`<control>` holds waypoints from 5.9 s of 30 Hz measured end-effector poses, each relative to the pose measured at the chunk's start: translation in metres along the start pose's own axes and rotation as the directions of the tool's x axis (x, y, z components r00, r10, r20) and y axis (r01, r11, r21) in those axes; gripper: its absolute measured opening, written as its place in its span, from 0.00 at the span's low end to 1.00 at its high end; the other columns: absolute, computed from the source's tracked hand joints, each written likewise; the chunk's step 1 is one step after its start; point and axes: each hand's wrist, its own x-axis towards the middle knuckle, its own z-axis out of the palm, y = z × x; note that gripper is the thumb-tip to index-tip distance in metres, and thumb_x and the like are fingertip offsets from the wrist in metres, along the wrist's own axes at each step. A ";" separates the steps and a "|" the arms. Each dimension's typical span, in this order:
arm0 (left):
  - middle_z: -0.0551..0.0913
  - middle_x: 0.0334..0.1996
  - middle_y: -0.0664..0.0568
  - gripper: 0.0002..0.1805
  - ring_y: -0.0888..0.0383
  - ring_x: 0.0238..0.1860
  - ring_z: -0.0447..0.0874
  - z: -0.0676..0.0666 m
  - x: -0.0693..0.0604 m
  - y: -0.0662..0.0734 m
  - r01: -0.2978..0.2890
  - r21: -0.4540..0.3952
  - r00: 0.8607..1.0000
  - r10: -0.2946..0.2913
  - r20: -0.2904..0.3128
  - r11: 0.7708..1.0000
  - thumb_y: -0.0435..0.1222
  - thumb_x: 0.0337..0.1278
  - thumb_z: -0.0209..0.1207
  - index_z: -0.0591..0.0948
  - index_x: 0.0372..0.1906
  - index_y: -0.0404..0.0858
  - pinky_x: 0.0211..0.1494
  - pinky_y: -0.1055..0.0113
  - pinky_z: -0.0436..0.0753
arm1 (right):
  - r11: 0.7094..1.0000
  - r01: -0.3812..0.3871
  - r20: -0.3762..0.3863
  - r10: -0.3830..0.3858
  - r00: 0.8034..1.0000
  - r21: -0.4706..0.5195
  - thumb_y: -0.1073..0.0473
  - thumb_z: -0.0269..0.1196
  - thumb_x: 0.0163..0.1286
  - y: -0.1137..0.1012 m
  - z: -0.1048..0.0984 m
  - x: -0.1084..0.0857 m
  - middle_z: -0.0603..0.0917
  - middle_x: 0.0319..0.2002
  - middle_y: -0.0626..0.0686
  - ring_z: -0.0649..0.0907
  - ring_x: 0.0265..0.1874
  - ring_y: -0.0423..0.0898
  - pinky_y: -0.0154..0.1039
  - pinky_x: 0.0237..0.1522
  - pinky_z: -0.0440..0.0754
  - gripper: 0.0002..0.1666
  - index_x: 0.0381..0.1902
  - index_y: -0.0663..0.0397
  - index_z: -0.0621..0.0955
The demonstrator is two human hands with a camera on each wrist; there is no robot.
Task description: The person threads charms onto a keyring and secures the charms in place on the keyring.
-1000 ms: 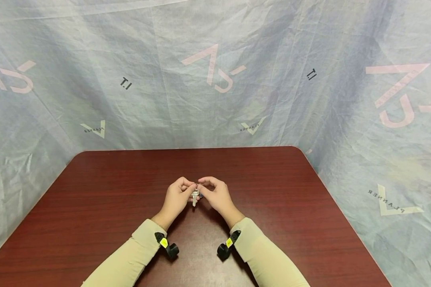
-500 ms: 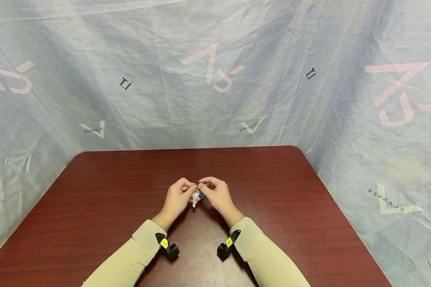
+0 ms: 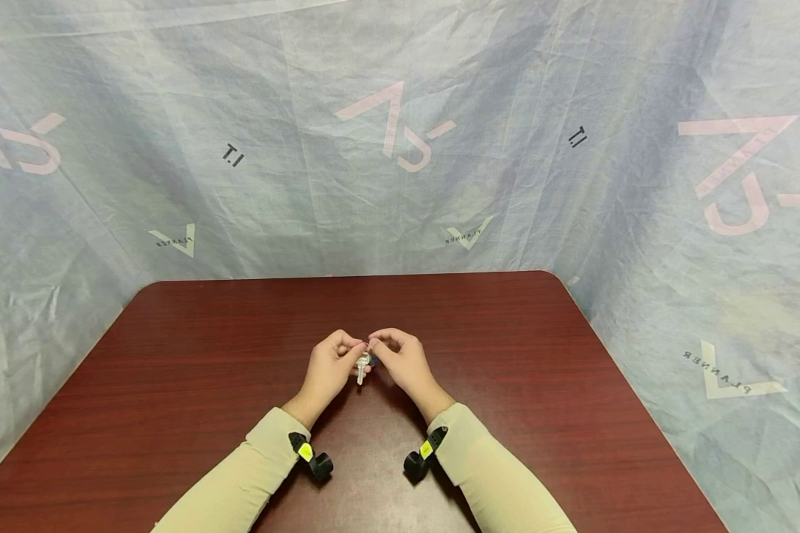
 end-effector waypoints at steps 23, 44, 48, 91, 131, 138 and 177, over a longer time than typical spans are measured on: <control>0.87 0.27 0.38 0.03 0.46 0.23 0.89 0.000 -0.001 0.000 0.020 0.005 1.000 -0.020 0.005 1.000 0.25 0.66 0.61 0.78 0.36 0.29 0.25 0.63 0.88 | 0.998 0.003 0.039 -0.001 0.999 -0.064 0.67 0.65 0.70 -0.041 -0.003 -0.013 0.88 0.41 0.65 0.85 0.36 0.41 0.32 0.40 0.82 0.13 0.49 0.72 0.83; 0.87 0.29 0.34 0.04 0.42 0.23 0.88 -0.001 -0.001 -0.003 0.023 -0.012 1.000 -0.023 0.013 1.000 0.25 0.67 0.61 0.77 0.37 0.27 0.24 0.64 0.88 | 0.996 0.000 0.066 0.006 0.998 -0.085 0.65 0.64 0.72 -0.039 -0.005 -0.012 0.88 0.39 0.63 0.85 0.38 0.48 0.33 0.41 0.81 0.15 0.52 0.70 0.82; 0.87 0.28 0.35 0.05 0.43 0.23 0.88 -0.001 -0.001 -0.004 0.013 -0.016 1.000 -0.013 0.001 1.000 0.25 0.66 0.61 0.77 0.37 0.27 0.24 0.64 0.88 | 0.997 0.026 0.095 -0.020 0.995 -0.066 0.66 0.64 0.71 -0.027 -0.004 -0.008 0.87 0.42 0.65 0.86 0.40 0.52 0.34 0.43 0.83 0.16 0.53 0.71 0.80; 0.88 0.27 0.39 0.04 0.54 0.21 0.88 -0.002 0.000 0.000 0.054 0.008 0.998 -0.054 0.010 0.999 0.26 0.66 0.62 0.78 0.36 0.30 0.23 0.64 0.87 | 1.000 0.003 0.076 -0.001 0.997 -0.021 0.64 0.61 0.74 -0.027 -0.005 -0.008 0.88 0.41 0.63 0.86 0.40 0.50 0.40 0.45 0.85 0.16 0.53 0.72 0.81; 0.87 0.29 0.37 0.04 0.55 0.20 0.87 -0.005 0.003 0.014 0.126 -0.096 0.992 -0.125 0.018 0.987 0.26 0.67 0.61 0.77 0.39 0.28 0.24 0.62 0.88 | 0.988 0.155 0.054 -0.155 0.986 0.014 0.68 0.63 0.72 -0.007 0.000 -0.005 0.88 0.44 0.64 0.86 0.45 0.48 0.37 0.50 0.84 0.15 0.55 0.68 0.80; 0.87 0.27 0.37 0.04 0.47 0.21 0.88 -0.001 0.001 0.013 0.090 -0.026 0.996 -0.089 0.023 0.996 0.26 0.67 0.62 0.78 0.37 0.29 0.23 0.63 0.88 | 0.990 0.141 0.026 -0.141 0.990 -0.013 0.68 0.65 0.70 -0.025 0.000 -0.010 0.89 0.39 0.61 0.87 0.40 0.46 0.34 0.45 0.84 0.14 0.51 0.71 0.82; 0.88 0.28 0.39 0.05 0.57 0.20 0.87 -0.005 0.005 0.019 0.102 -0.068 0.995 -0.101 0.011 0.992 0.27 0.66 0.62 0.78 0.37 0.28 0.25 0.64 0.88 | 0.979 0.037 0.167 -0.072 0.983 0.202 0.77 0.47 0.66 0.007 -0.007 0.001 0.82 0.55 0.67 0.83 0.52 0.47 0.56 0.58 0.81 0.26 0.62 0.71 0.76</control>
